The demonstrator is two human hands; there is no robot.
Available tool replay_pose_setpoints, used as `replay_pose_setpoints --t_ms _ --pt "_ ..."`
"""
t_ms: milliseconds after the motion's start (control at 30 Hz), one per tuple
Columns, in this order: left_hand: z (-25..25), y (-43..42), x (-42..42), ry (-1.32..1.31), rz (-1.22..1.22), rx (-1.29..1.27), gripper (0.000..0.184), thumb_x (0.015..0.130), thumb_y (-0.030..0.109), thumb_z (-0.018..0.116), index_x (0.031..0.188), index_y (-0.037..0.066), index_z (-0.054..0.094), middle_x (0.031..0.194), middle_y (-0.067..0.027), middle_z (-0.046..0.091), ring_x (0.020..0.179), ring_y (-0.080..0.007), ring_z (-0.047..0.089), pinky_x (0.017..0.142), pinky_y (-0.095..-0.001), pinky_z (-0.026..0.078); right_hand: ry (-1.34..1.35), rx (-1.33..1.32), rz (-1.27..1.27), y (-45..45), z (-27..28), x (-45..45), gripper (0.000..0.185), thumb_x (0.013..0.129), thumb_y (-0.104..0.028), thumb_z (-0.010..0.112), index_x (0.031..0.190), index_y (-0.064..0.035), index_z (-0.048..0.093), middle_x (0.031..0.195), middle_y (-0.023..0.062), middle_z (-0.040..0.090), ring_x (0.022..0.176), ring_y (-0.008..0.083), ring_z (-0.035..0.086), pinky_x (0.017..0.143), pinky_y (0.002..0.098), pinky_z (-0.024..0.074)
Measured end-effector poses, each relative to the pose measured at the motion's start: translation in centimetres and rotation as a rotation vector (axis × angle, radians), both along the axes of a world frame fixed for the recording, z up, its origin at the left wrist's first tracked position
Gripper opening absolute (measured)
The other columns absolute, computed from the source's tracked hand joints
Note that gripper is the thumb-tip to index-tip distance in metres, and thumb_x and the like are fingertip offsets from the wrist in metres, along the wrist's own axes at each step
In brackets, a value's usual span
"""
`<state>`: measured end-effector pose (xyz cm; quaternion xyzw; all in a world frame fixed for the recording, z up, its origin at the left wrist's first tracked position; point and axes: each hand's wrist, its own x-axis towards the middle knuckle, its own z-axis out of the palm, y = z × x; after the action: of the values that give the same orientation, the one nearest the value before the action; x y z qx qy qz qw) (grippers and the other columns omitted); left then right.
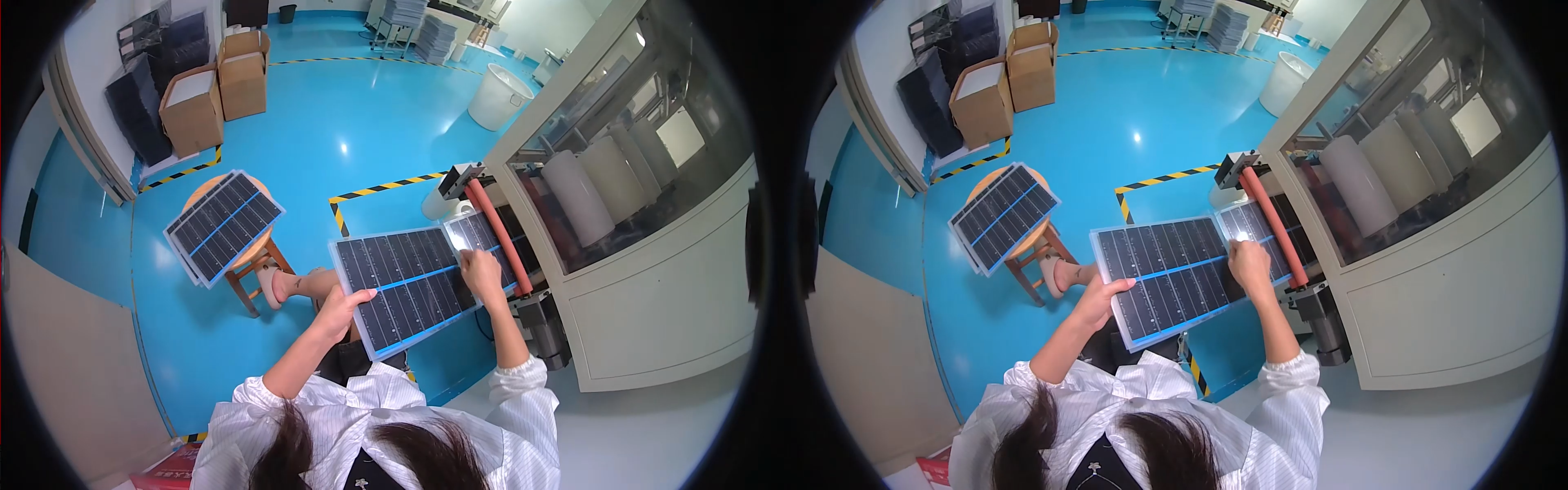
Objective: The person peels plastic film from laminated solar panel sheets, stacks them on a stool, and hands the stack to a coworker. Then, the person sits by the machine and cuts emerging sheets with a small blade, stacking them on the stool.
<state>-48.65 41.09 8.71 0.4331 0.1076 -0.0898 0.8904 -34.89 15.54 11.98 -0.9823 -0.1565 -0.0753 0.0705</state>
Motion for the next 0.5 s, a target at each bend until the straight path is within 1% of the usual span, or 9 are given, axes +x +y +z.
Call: replay_pose_setpoints --t_ms 167,233,300,333,367,400,433,467,500 --pt "-0.5 1.0 -1.5 0.001 0.022 -0.016 0.037 0.076 0.003 0.059 0.111 -0.004 0.047 0.104 -0.0100 0.055 0.094 -0.0179 0.055 0.083 -0.0307 0.044 0.113 -0.103 -0.076 -3.7 2.7 -8.0 0.015 0.079 -0.014 0.053 0.081 -0.0079 0.067 0.065 0.0178 0.058 0.068 0.0332 0.059 0.062 0.0418 0.0474" --pt "-0.9 1.4 -2.2 0.022 0.021 -0.052 0.040 0.075 0.002 0.059 0.113 -0.004 0.047 0.105 -0.0106 0.056 0.095 -0.0193 0.056 0.083 -0.0317 0.044 0.285 -0.224 -0.105 -5.2 3.9 -10.1 0.014 0.076 -0.013 0.055 0.081 -0.0090 0.068 0.069 0.0167 0.060 0.069 0.0323 0.060 0.063 0.0390 0.0477" --pt "-1.3 2.4 -2.8 0.053 0.038 -0.092 0.041 0.074 0.000 0.059 0.113 -0.003 0.046 0.106 -0.0111 0.055 0.096 -0.0199 0.056 0.083 -0.0320 0.045 0.349 0.017 -0.087 -6.6 4.4 -12.0 0.016 0.073 -0.006 0.058 0.086 -0.0039 0.067 0.078 0.0170 0.062 0.072 0.0331 0.060 0.064 0.0351 0.0477" --pt "-1.7 3.2 -3.0 0.062 0.065 -0.073 0.041 0.074 0.000 0.059 0.113 -0.003 0.046 0.106 -0.0111 0.055 0.096 -0.0199 0.056 0.083 -0.0320 0.045 0.324 0.165 0.024 -7.4 4.3 -12.5 0.017 0.074 -0.003 0.057 0.089 -0.0010 0.066 0.071 0.0164 0.062 0.064 0.0269 0.062 0.058 0.0310 0.0467" --pt "-2.1 4.2 -3.2 0.088 0.113 -0.035 0.042 0.074 -0.001 0.059 0.113 -0.002 0.046 0.106 -0.0110 0.056 0.096 -0.0201 0.056 0.083 -0.0327 0.045 0.591 0.315 -0.143 -6.9 6.2 -13.1 0.018 0.077 -0.004 0.057 0.092 0.0020 0.064 0.064 0.0106 0.061 0.056 0.0161 0.059 0.053 0.0271 0.0443" --pt "-2.7 5.4 -3.4 0.113 0.162 0.001 0.043 0.073 -0.002 0.060 0.114 -0.002 0.046 0.105 -0.0110 0.056 0.097 -0.0204 0.056 0.083 -0.0334 0.045 0.638 0.554 -0.136 -7.5 6.0 -13.7 0.019 0.079 -0.006 0.056 0.093 0.0044 0.062 0.063 0.0057 0.057 0.054 0.0091 0.054 0.050 0.0235 0.0424" --pt "-3.1 7.0 -3.3 0.097 0.298 0.073 0.047 0.070 -0.003 0.061 0.115 -0.002 0.046 0.105 -0.0113 0.056 0.098 -0.0217 0.055 0.084 -0.0346 0.046 0.651 0.759 -0.109 -8.0 5.5 -14.2 0.015 0.081 -0.009 0.056 0.087 0.0042 0.060 0.062 0.0051 0.056 0.054 0.0117 0.054 0.049 0.0230 0.0424" --pt "-3.2 9.2 -3.2 0.133 0.297 0.073 0.050 0.069 -0.001 0.062 0.116 -0.002 0.046 0.104 -0.0115 0.056 0.099 -0.0227 0.054 0.084 -0.0353 0.046 0.661 0.758 -0.086 -8.0 5.0 -14.8 0.015 0.081 -0.009 0.056 0.087 0.0042 0.060 0.062 0.0051 0.056 0.054 0.0117 0.054 0.049 0.0230 0.0424" --pt "-2.4 11.1 -3.0 0.106 0.330 0.124 0.053 0.068 0.002 0.063 0.118 -0.001 0.045 0.104 -0.0122 0.056 0.098 -0.0233 0.055 0.084 -0.0355 0.047 0.584 0.968 -0.039 -8.2 4.7 -15.2 0.015 0.083 -0.012 0.055 0.086 0.0028 0.056 0.063 0.0068 0.056 0.053 0.0124 0.054 0.048 0.0226 0.0424"
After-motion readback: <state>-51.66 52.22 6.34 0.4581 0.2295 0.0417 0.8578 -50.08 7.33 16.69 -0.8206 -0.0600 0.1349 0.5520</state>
